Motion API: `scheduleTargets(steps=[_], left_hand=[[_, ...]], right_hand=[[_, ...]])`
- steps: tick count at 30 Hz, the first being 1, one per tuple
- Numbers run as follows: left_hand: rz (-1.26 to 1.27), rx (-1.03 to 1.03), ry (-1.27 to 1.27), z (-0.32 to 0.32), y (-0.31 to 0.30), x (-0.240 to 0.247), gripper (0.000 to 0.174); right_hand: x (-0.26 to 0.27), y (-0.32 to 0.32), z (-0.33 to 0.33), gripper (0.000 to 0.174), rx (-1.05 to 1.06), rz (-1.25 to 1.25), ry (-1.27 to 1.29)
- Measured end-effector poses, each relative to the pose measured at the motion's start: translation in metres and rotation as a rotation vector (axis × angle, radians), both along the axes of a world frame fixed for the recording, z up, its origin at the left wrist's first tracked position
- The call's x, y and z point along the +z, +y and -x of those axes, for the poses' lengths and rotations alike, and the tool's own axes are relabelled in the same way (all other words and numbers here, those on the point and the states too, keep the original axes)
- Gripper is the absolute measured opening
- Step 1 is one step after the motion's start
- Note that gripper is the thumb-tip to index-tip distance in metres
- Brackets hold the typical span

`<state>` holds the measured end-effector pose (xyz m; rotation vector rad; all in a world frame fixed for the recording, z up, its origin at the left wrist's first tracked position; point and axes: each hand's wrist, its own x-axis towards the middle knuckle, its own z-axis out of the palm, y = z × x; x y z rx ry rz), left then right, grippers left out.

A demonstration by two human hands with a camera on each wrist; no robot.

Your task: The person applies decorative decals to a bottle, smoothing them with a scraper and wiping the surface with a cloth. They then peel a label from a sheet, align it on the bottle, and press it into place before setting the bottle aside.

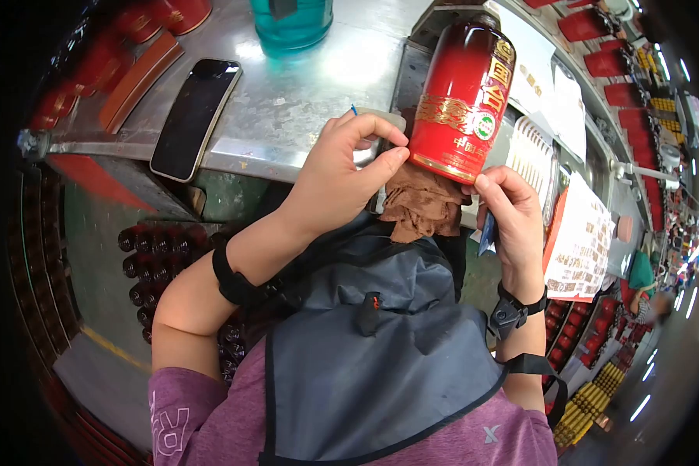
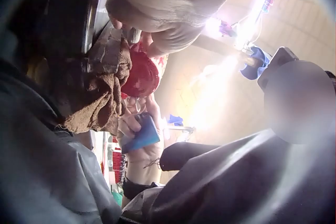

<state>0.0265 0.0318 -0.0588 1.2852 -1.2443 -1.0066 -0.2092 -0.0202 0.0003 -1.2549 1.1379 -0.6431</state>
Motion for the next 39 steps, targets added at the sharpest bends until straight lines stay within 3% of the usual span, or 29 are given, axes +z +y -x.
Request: scheduleTargets(steps=[4,7,10,13,21,25,29,39], left_hand=[[-0.004,0.059,0.01,-0.003,0.003,0.0,0.016],[0.029,0.054,-0.148,-0.006,0.004,0.006,0.031],[0.1,-0.03,-0.361,-0.003,0.002,0.005,0.076],[0.316,0.021,-0.411,0.007,-0.016,-0.006,0.08],[0.214,-0.046,-0.419,0.005,-0.02,0.005,0.08],[0.148,-0.091,-0.208,0.004,-0.013,0.004,0.08],[0.052,-0.136,-0.037,0.004,-0.015,-0.01,0.082],[0.06,-0.147,0.029,0.001,-0.014,-0.012,0.077]], right_hand=[[0.001,0.001,-0.001,0.012,-0.026,-0.008,0.041],[0.0,0.0,0.0,0.012,-0.017,-0.011,0.041],[-0.001,-0.001,0.003,0.012,-0.01,-0.024,0.046],[-0.001,0.0,0.001,0.012,-0.013,-0.026,0.032],[-0.018,-0.003,0.008,0.012,-0.033,-0.029,0.037],[-0.013,-0.005,0.011,0.013,-0.032,-0.153,-0.01],[-0.015,-0.005,0.009,0.013,-0.028,-0.108,-0.026],[-0.017,-0.004,0.007,0.012,-0.04,-0.106,-0.024]])
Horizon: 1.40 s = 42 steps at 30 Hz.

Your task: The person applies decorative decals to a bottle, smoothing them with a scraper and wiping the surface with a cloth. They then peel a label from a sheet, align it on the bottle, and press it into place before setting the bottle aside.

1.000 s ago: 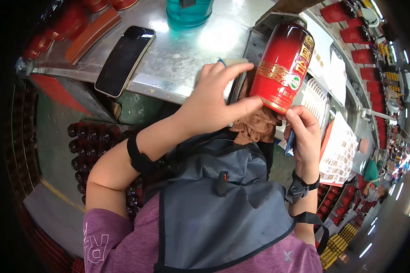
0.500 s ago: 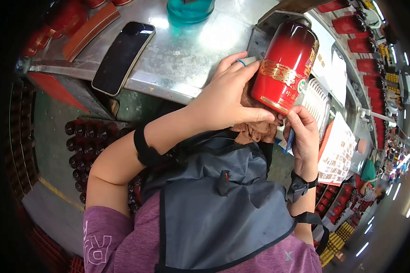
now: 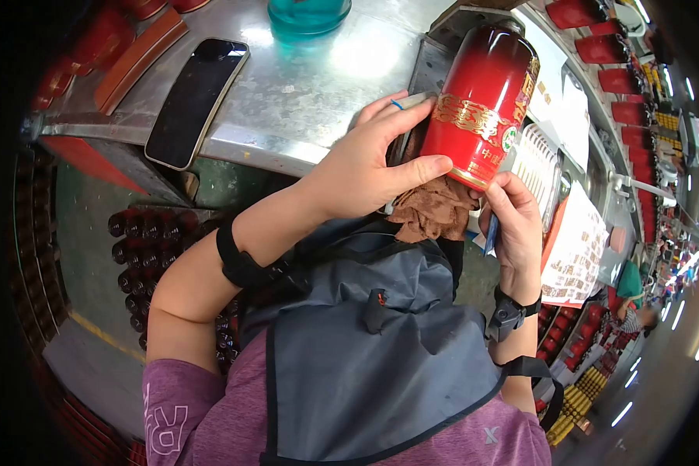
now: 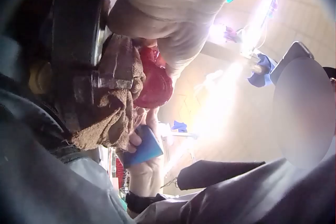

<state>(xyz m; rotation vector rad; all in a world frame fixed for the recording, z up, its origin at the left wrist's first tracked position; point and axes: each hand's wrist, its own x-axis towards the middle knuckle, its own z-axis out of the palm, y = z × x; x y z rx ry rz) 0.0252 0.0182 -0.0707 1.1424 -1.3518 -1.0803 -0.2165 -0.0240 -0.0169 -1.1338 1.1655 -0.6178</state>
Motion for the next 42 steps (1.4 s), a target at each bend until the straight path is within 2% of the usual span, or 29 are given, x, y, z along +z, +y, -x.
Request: scheduleTargets(steps=[14,21,33,35,36,38,40,42], left_hand=[[-0.03,-0.029,0.055,-0.003,-0.001,0.003,0.077],[-0.021,0.024,-0.007,0.001,-0.002,0.007,0.076],[-0.008,0.055,0.02,-0.001,0.0,0.007,0.067],[0.143,0.18,-0.301,-0.006,0.006,0.022,0.055],[0.144,0.178,-0.3,-0.009,0.007,0.029,0.055],[0.646,0.102,-0.575,-0.012,0.009,0.037,0.054],[0.596,0.111,-0.601,0.001,0.012,0.042,0.055],[0.4,0.178,-0.504,0.004,0.007,0.047,0.057]], right_hand=[[0.002,0.0,0.0,0.012,0.004,0.0,-0.041],[0.001,-0.001,0.001,0.012,0.005,0.001,-0.046],[0.0,-0.001,0.001,0.011,0.009,0.0,-0.064],[0.0,-0.001,0.001,0.011,0.007,0.002,-0.067],[0.001,-0.001,0.001,0.011,0.007,0.001,-0.057],[0.002,-0.001,0.001,0.011,0.003,-0.001,-0.044],[0.001,-0.001,0.001,0.012,0.008,-0.012,-0.073],[0.001,-0.001,0.001,0.012,0.009,-0.005,-0.063]])
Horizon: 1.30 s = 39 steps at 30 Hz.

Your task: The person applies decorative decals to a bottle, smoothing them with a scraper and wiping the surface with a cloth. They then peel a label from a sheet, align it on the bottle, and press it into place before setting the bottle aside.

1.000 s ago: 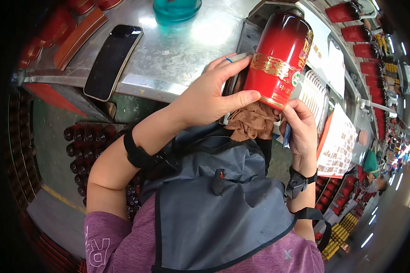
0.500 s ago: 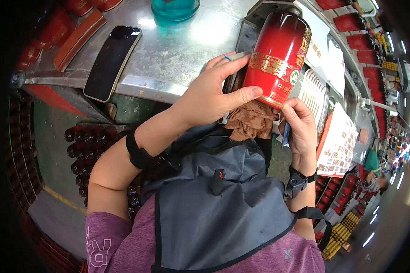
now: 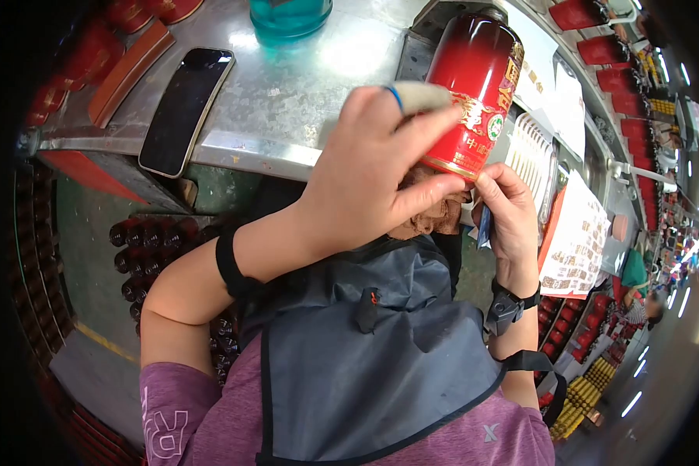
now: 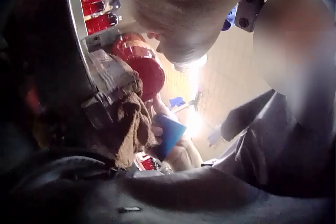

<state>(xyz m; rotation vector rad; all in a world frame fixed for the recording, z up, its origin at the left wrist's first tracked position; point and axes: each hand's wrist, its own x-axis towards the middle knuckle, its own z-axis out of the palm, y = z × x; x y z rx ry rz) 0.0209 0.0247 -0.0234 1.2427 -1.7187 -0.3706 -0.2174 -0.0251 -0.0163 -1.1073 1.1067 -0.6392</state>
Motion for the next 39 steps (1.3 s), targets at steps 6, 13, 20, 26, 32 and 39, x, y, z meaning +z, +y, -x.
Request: scheduleTargets(steps=[6,13,20,26,32,39], left_hand=[[-0.124,-0.019,0.272,0.006,-0.005,-0.015,0.06],[-0.16,-0.05,0.384,0.007,-0.007,-0.018,0.06],[-0.194,-0.061,0.416,0.006,-0.007,-0.018,0.058],[0.043,0.027,0.156,-0.003,-0.001,-0.013,0.049],[0.578,-0.148,-0.608,0.019,0.02,-0.019,0.025],[0.503,-0.061,-0.729,0.022,0.027,-0.027,0.034]], right_hand=[[0.0,0.0,0.0,0.012,-0.007,0.005,-0.01],[-0.001,-0.001,0.001,0.012,0.004,0.003,-0.012],[-0.001,0.0,0.0,0.012,0.007,0.013,0.007],[-0.002,0.0,0.0,0.012,0.002,0.007,0.001],[-0.006,-0.001,0.005,0.011,-0.01,-0.035,-0.037],[-0.007,0.0,0.001,0.011,0.001,0.026,-0.002]])
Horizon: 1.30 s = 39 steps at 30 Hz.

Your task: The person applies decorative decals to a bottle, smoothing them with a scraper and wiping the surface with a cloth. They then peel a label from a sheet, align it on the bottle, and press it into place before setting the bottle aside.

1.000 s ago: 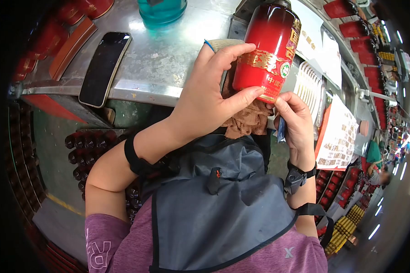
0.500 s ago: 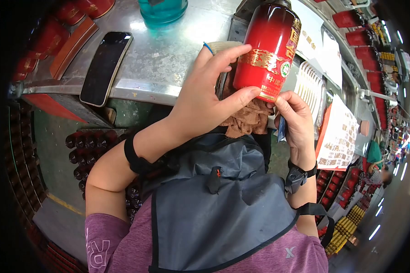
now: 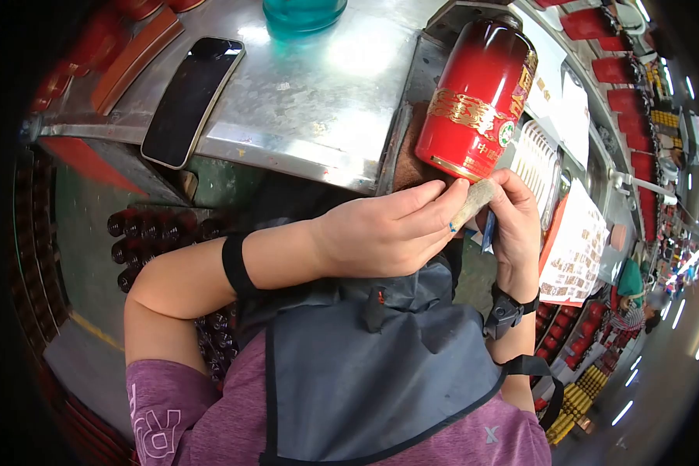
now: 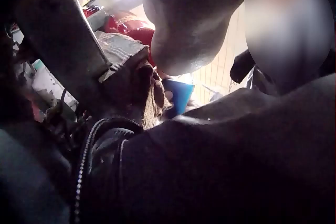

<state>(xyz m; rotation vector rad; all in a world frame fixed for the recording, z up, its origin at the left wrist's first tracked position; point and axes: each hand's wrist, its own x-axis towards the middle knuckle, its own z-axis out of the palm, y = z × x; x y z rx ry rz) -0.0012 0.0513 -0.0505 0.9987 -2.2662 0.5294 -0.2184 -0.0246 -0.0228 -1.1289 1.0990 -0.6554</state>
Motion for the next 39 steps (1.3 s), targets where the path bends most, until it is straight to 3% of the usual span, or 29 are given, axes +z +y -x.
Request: scheduleTargets(steps=[19,23,26,31,33,39], left_hand=[[-0.19,0.089,0.225,-0.013,0.013,0.0,0.041],[-0.361,0.022,0.465,-0.026,0.007,-0.003,0.055],[-0.641,0.111,0.762,-0.039,-0.004,0.004,0.058],[-0.818,0.037,0.969,-0.023,-0.025,-0.017,0.058],[-0.834,-0.009,1.185,-0.013,-0.027,-0.021,0.065],[-0.866,-0.013,1.207,-0.014,-0.027,-0.022,0.066]], right_hand=[[0.005,0.0,-0.001,0.013,-0.012,-0.023,0.056],[0.007,0.0,-0.003,0.014,-0.017,-0.033,0.063],[0.004,0.0,-0.001,0.014,-0.009,-0.011,0.062],[0.004,-0.002,0.002,0.013,0.01,-0.024,0.051],[0.004,-0.002,0.0,0.013,0.009,-0.008,0.05],[0.005,-0.002,-0.001,0.014,-0.001,-0.014,0.056]])
